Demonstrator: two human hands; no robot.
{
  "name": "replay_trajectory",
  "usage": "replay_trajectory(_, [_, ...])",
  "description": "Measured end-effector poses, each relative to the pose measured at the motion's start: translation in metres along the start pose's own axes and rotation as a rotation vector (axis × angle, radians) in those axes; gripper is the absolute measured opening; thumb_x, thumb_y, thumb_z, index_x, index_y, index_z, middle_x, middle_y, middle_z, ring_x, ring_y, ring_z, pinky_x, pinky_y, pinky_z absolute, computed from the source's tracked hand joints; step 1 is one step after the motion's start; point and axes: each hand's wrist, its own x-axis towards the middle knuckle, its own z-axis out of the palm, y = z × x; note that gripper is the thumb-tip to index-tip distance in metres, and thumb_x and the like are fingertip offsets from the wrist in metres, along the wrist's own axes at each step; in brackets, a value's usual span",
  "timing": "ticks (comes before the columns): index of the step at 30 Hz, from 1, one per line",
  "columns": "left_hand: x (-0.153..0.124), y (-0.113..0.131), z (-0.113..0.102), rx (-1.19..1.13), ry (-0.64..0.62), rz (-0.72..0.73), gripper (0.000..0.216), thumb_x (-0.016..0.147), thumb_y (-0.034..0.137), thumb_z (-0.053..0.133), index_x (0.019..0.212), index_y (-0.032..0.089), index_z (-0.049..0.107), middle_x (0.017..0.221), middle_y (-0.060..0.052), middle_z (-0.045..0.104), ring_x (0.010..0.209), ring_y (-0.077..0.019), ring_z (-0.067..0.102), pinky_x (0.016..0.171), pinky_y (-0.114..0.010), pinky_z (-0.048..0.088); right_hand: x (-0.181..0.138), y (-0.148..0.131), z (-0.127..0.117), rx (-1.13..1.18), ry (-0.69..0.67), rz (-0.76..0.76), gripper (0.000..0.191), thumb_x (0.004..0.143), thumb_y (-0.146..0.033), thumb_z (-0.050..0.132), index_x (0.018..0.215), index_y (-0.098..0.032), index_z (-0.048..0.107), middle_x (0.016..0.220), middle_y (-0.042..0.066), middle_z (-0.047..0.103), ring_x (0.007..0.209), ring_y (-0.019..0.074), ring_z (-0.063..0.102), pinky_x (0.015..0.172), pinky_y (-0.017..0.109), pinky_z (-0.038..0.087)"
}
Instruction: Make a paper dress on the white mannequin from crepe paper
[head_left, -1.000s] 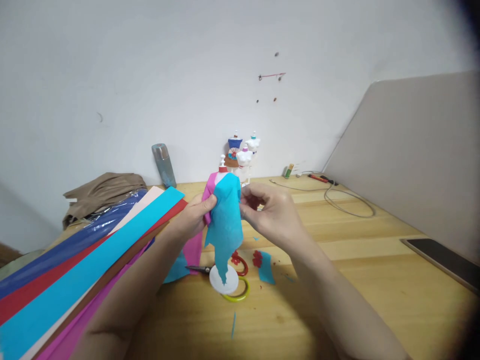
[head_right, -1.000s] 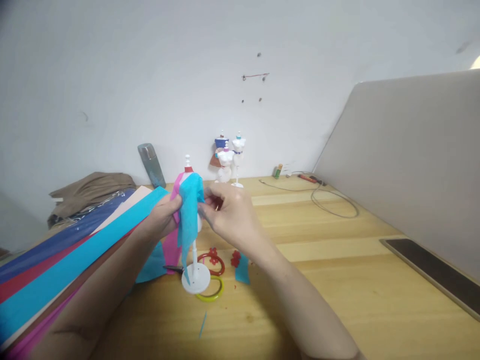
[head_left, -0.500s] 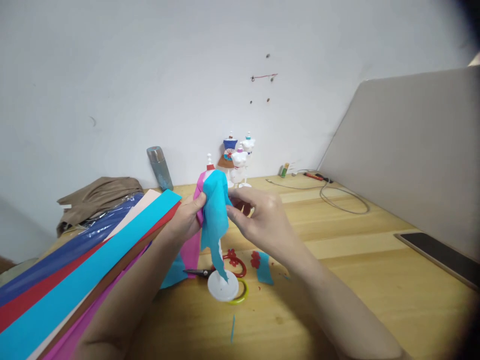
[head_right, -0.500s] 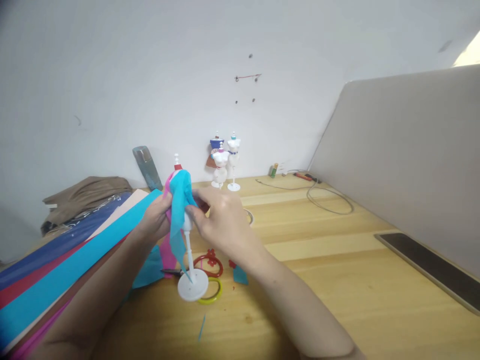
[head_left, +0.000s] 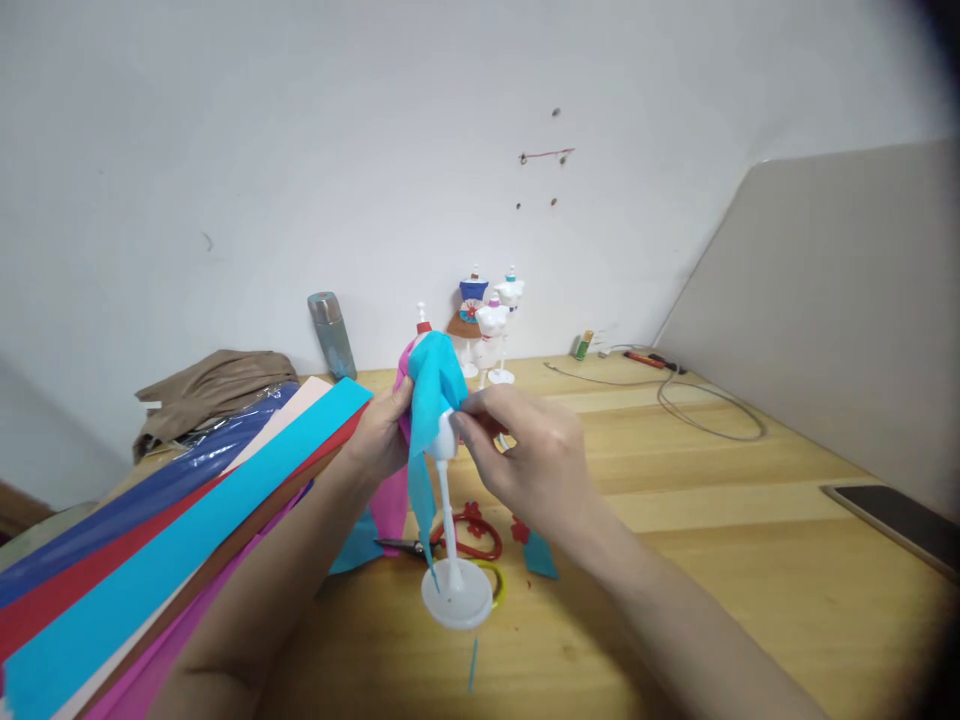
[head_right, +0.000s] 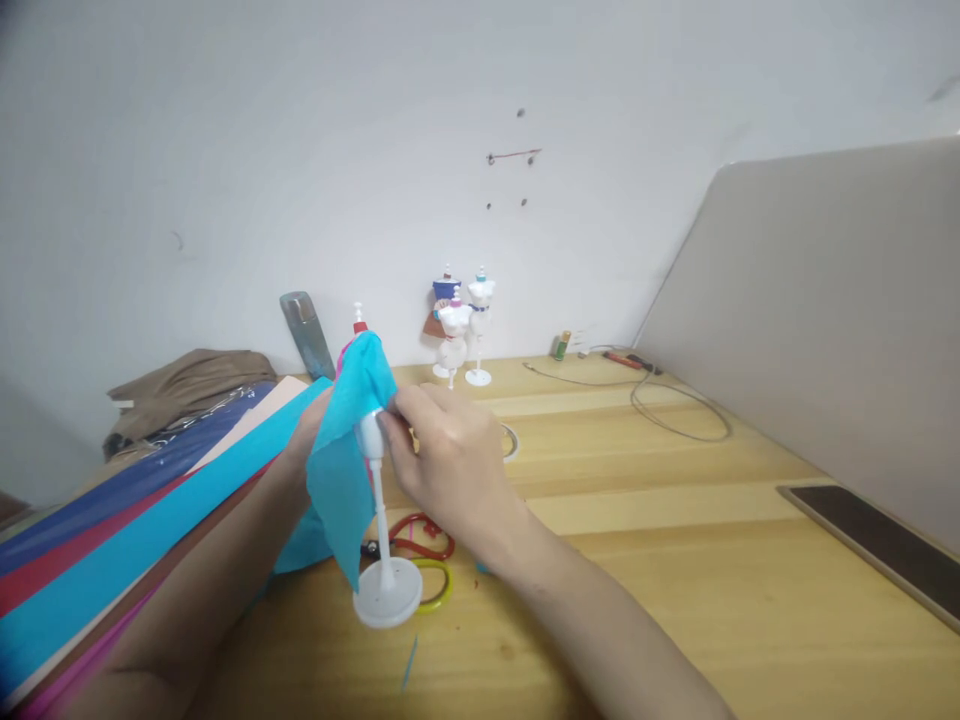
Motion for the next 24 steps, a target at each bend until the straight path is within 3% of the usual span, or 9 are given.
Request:
replay_trajectory(3, [-0.001, -0.001, -0.001, -0.003, -0.039, 0.000, 0.032, 0.075, 0.037, 0.091, 0.072, 0.013, 0.070, 0.062, 0.001, 0.066, 0.056, -0.0122, 0.059, 0.056, -0.022, 0.051, 0.002, 0.000, -0.004, 0.100, -0.067, 0.082, 0.025, 0.099, -0.022, 0.057, 0.075, -0.020, 0.062, 0.066, 0.000, 0.066, 0.057, 0.0121, 0.056, 0.058, 0.028, 0.044])
replay_trajectory(6, [-0.002, -0.002, -0.004, 0.003, -0.066, -0.021, 0.047, 0.065, 0.052, 0.096, 0.079, 0.012, 0.073, 0.071, -0.002, 0.072, 0.062, -0.0137, 0.064, 0.061, -0.023, 0.054, 0.003, 0.002, -0.005, 0.135, -0.040, 0.173, 0.022, 0.098, -0.027, 0.058, 0.077, -0.020, 0.061, 0.064, -0.001, 0.064, 0.055, 0.0120, 0.055, 0.056, 0.028, 0.043])
replay_trajectory(9, [0.000, -0.004, -0.009, 0.034, -0.134, -0.012, 0.057, 0.065, 0.056, 0.095, 0.096, 0.012, 0.076, 0.088, -0.006, 0.078, 0.080, -0.0191, 0.073, 0.075, -0.028, 0.059, 0.005, 0.005, -0.004, 0.159, 0.009, 0.242, 0.011, 0.093, -0.031, 0.063, 0.089, -0.020, 0.063, 0.058, -0.005, 0.058, 0.049, 0.0108, 0.051, 0.052, 0.026, 0.040])
replay_trajectory(12, [0.001, -0.005, -0.012, 0.091, -0.183, 0.011, 0.055, 0.070, 0.058, 0.091, 0.100, 0.014, 0.076, 0.092, -0.006, 0.079, 0.084, -0.0201, 0.074, 0.079, -0.029, 0.060, 0.008, 0.005, -0.004, 0.191, 0.005, 0.292, 0.017, 0.090, -0.033, 0.063, 0.099, -0.019, 0.065, 0.055, -0.008, 0.051, 0.046, 0.0104, 0.047, 0.051, 0.026, 0.038])
replay_trajectory(16, [-0.002, -0.005, -0.011, 0.196, -0.211, -0.008, 0.065, 0.067, 0.063, 0.091, 0.109, 0.015, 0.076, 0.100, -0.010, 0.078, 0.089, -0.0235, 0.074, 0.081, -0.031, 0.059, 0.013, 0.004, -0.007, 0.174, 0.032, 0.237, 0.010, 0.085, -0.030, 0.060, 0.081, -0.021, 0.059, 0.061, -0.005, 0.050, 0.053, 0.0113, 0.044, 0.054, 0.027, 0.037])
replay_trajectory(20, [-0.004, -0.008, -0.014, 0.276, -0.185, 0.001, 0.058, 0.068, 0.065, 0.089, 0.098, 0.016, 0.077, 0.081, -0.007, 0.073, 0.079, -0.0235, 0.071, 0.073, -0.031, 0.058, 0.015, 0.005, -0.006, 0.185, 0.059, 0.196, 0.018, 0.082, -0.022, 0.057, 0.068, -0.022, 0.047, 0.061, -0.004, 0.047, 0.056, 0.0115, 0.042, 0.055, 0.027, 0.036])
replay_trajectory(24, [-0.003, -0.012, -0.022, 0.334, -0.142, 0.021, 0.056, 0.068, 0.066, 0.088, 0.088, 0.015, 0.073, 0.063, -0.002, 0.061, 0.062, -0.0162, 0.060, 0.061, -0.027, 0.051, 0.013, 0.007, -0.001, 0.225, 0.059, 0.239, 0.021, 0.082, -0.018, 0.056, 0.063, -0.022, 0.047, 0.056, -0.005, 0.046, 0.054, 0.0112, 0.043, 0.054, 0.026, 0.036])
